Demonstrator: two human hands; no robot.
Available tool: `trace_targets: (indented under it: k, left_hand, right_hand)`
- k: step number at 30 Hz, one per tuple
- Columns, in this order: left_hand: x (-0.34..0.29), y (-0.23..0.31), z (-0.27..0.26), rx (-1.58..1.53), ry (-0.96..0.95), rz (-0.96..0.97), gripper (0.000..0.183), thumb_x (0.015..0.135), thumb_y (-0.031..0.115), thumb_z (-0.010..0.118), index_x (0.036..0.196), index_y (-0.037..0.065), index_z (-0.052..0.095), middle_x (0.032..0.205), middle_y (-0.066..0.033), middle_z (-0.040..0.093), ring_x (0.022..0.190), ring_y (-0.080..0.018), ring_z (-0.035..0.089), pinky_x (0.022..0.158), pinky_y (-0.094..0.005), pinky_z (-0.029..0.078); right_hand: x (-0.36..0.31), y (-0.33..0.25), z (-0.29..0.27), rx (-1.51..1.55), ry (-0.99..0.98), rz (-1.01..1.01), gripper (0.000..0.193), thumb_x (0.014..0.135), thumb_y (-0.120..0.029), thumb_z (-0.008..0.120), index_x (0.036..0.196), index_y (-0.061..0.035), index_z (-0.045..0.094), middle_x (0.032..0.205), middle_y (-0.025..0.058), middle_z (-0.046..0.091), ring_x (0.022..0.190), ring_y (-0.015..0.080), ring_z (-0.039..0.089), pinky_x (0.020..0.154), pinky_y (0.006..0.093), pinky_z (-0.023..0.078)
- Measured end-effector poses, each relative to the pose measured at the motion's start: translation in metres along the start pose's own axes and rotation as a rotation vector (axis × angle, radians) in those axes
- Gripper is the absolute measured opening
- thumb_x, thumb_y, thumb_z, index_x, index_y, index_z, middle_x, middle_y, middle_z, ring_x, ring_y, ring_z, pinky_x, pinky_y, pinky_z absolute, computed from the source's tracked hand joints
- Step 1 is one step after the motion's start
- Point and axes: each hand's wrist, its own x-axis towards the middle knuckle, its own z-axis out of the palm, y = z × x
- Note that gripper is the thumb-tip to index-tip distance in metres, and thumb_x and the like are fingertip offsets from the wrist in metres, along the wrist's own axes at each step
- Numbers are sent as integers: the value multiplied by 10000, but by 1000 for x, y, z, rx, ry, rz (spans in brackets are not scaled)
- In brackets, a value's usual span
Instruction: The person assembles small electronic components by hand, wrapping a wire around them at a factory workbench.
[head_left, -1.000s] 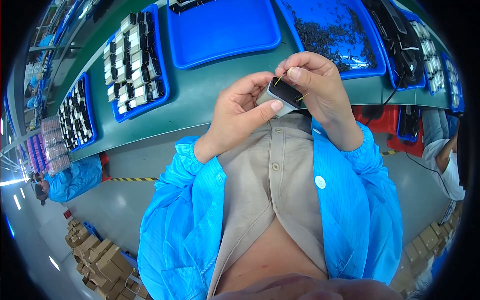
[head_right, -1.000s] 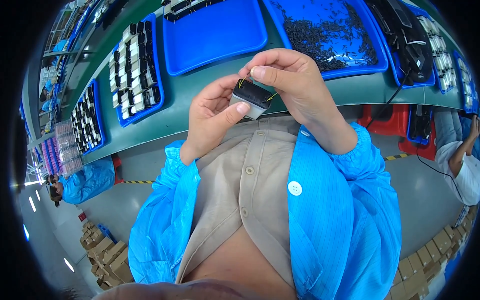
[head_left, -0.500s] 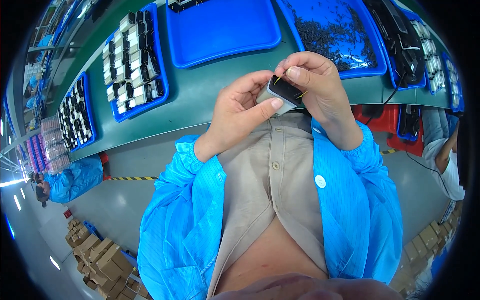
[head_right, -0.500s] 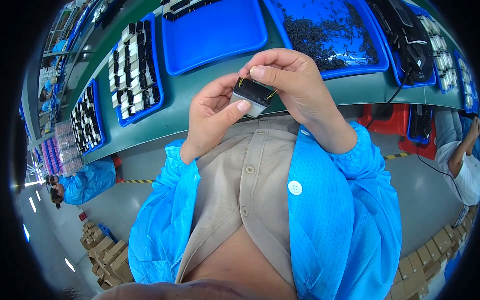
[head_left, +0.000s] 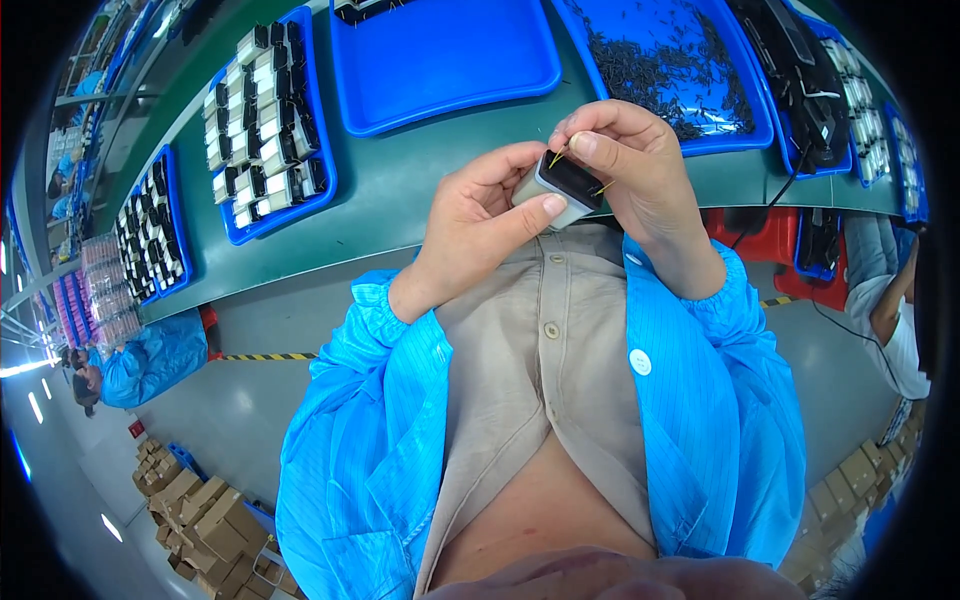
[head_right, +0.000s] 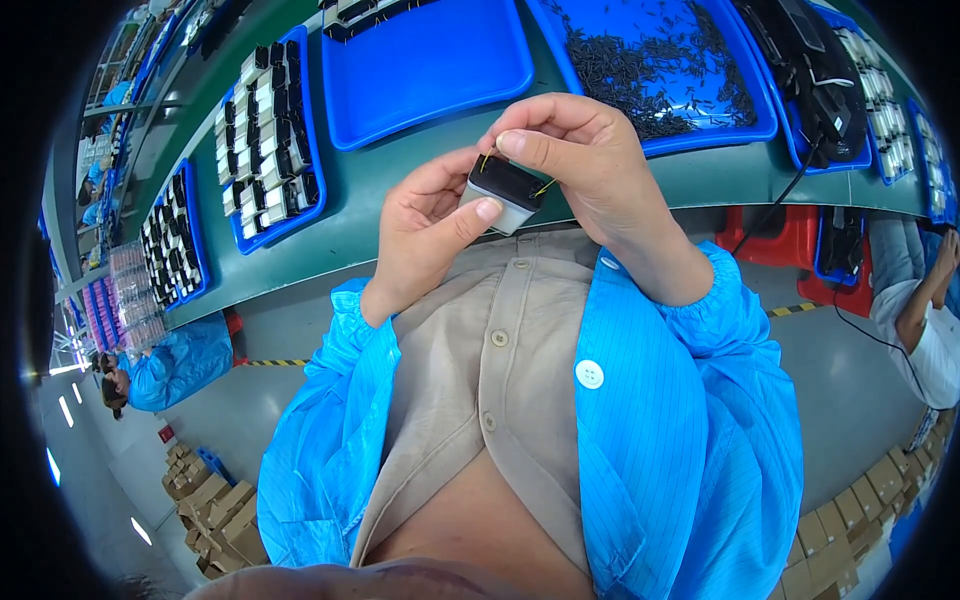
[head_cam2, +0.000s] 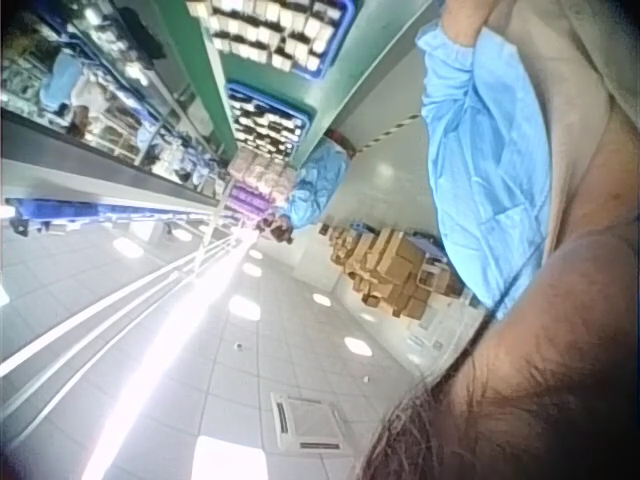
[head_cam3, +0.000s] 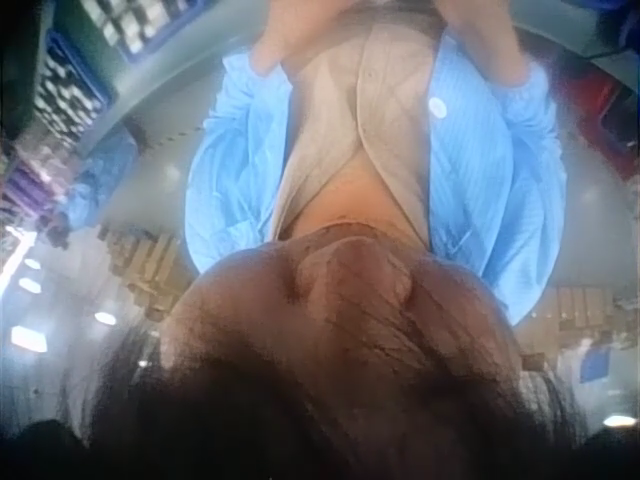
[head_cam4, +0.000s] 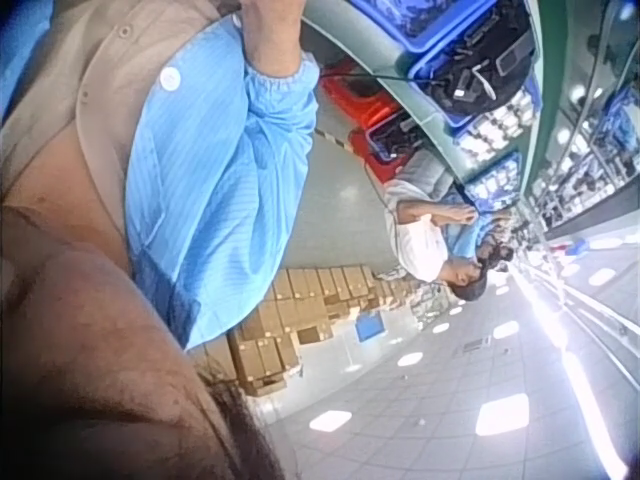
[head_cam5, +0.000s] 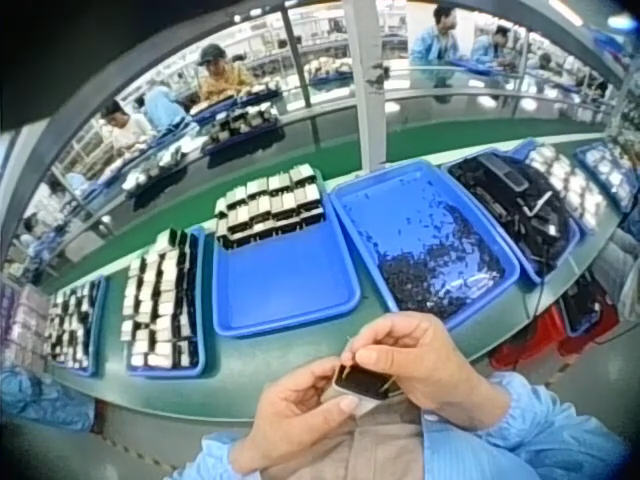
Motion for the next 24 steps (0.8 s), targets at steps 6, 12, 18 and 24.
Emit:
trace_targets:
  k: [6, 12, 18, 24]
  left_hand:
    - [-1, -1, 1, 8, 17, -10, 440, 857, -32, 657, 1269, -59, 505, 1219, -118, 573, 1122, -167, 549, 961, -305, 471]
    - [-1, -1, 0, 12, 22, -24, 436, 857, -28, 660, 1264, -57, 508, 1210, -113, 575, 1118, -163, 550, 958, -302, 471]
    - [0, -2, -1, 19, 12, -7, 427, 859, -33, 652, 1261, -54, 510, 1205, -110, 577, 1114, -161, 552, 955, -302, 473]
    - [-1, -1, -1, 20, 13, -13, 419, 861, -35, 647, 1258, -51, 513, 1203, -104, 578, 1113, -159, 552, 955, -303, 472]
  right_hand:
    - [0, 2, -1, -47, 10, -18, 118, 870, -63, 662, 977, -13, 657, 946, 102, 685, 896, 151, 649, 819, 283, 510]
    - [-1, 3, 1, -86, 20, -22, 110, 867, -47, 660, 971, -12, 656, 939, 95, 684, 890, 140, 649, 803, 266, 512]
    - [1, 5, 0, 2, 4, -55, 142, 866, -35, 657, 1001, -5, 627, 930, 84, 670, 886, 138, 648, 802, 266, 516]
    - [3, 8, -3, 41, 20, -57, 173, 871, -38, 655, 1033, -3, 605, 929, 68, 652, 887, 127, 626, 810, 255, 500]
